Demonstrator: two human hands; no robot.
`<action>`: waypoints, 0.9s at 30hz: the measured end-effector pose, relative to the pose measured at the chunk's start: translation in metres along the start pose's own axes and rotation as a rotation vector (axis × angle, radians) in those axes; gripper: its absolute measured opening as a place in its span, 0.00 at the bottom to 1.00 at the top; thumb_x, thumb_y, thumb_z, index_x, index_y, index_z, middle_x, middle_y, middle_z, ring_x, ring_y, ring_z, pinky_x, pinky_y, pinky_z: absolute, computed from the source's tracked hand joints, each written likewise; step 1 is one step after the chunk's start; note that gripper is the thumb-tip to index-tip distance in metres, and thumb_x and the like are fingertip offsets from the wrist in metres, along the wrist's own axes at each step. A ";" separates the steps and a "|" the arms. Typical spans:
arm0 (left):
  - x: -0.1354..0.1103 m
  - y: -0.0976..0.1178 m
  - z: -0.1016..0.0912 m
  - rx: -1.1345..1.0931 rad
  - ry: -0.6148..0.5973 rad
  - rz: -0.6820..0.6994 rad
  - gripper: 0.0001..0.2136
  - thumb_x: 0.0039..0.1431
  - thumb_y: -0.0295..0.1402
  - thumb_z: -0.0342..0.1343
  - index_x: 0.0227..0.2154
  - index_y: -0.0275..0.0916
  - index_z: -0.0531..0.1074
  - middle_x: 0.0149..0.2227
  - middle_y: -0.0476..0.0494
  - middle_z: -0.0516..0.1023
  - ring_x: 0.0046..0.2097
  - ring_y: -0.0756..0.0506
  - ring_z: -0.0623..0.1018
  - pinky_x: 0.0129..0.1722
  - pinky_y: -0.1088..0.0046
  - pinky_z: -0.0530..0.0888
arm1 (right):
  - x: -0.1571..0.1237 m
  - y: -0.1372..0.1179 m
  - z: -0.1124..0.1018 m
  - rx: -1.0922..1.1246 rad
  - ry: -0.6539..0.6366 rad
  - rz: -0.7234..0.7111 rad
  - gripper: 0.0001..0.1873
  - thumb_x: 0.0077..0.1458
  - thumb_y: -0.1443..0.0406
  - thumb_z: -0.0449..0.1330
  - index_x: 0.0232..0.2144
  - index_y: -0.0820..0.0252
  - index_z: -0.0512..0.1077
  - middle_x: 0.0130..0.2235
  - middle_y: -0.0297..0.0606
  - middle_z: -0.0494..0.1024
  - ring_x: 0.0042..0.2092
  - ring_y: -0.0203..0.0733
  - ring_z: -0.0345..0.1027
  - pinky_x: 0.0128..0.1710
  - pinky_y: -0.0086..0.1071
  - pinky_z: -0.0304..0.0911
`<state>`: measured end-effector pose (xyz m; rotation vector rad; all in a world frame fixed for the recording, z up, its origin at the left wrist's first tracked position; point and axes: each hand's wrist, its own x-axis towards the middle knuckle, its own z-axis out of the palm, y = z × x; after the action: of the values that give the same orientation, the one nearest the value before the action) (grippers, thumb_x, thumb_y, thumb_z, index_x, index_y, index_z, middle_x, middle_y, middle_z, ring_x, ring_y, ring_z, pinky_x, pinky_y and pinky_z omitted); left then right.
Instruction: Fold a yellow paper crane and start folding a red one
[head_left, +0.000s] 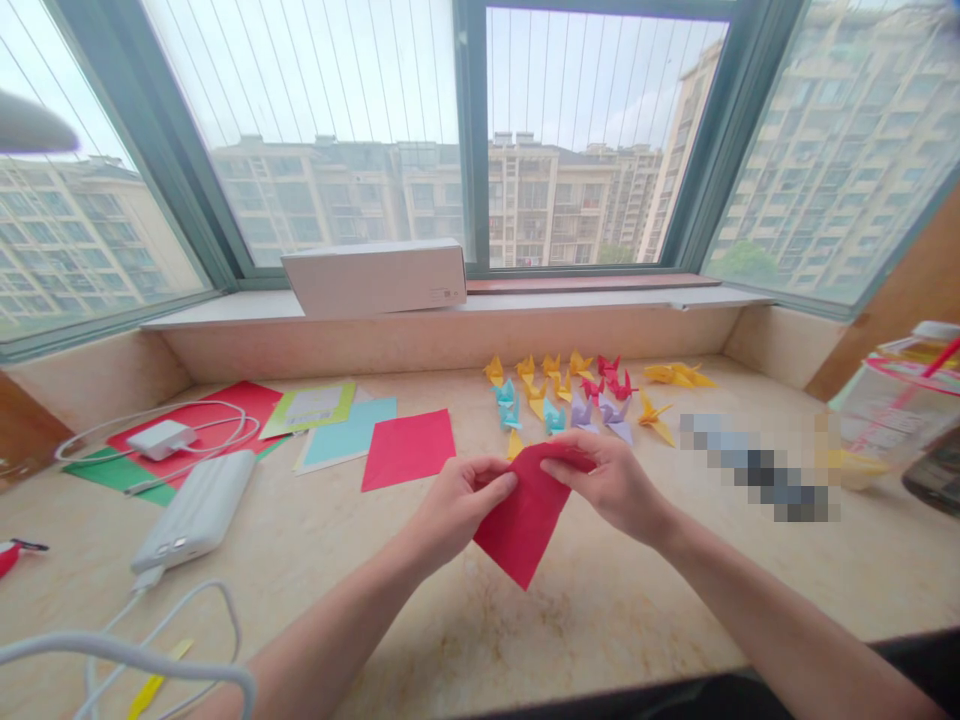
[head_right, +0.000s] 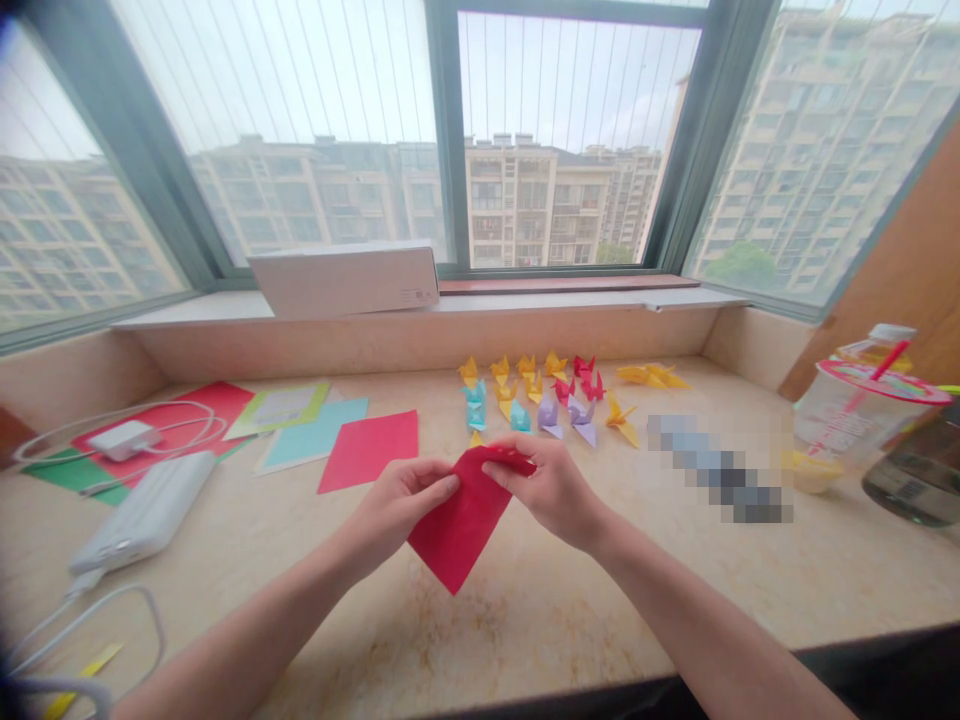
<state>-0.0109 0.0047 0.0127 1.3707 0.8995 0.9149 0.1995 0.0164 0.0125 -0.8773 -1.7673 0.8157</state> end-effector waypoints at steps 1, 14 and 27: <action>0.000 0.000 0.000 -0.005 0.005 0.002 0.13 0.56 0.40 0.62 0.38 0.36 0.80 0.33 0.41 0.83 0.35 0.44 0.80 0.33 0.74 0.73 | 0.000 0.000 -0.001 0.005 -0.012 -0.001 0.10 0.57 0.60 0.63 0.38 0.58 0.78 0.36 0.39 0.82 0.37 0.42 0.76 0.37 0.35 0.73; -0.005 0.009 0.001 -0.055 -0.104 -0.030 0.17 0.59 0.44 0.57 0.36 0.33 0.79 0.29 0.42 0.79 0.28 0.48 0.77 0.25 0.77 0.71 | 0.000 0.004 -0.013 -0.091 -0.139 -0.282 0.09 0.58 0.68 0.60 0.37 0.53 0.80 0.42 0.40 0.83 0.43 0.43 0.77 0.45 0.38 0.72; -0.006 0.005 0.012 -0.007 -0.263 -0.014 0.14 0.57 0.41 0.60 0.40 0.35 0.74 0.30 0.43 0.79 0.26 0.48 0.78 0.21 0.78 0.70 | -0.002 0.005 0.001 -0.205 0.090 -0.264 0.22 0.59 0.66 0.59 0.55 0.50 0.67 0.58 0.44 0.69 0.61 0.50 0.61 0.60 0.47 0.60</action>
<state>-0.0025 -0.0052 0.0179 1.4382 0.7031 0.7064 0.2000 0.0174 0.0076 -0.7777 -1.8599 0.4237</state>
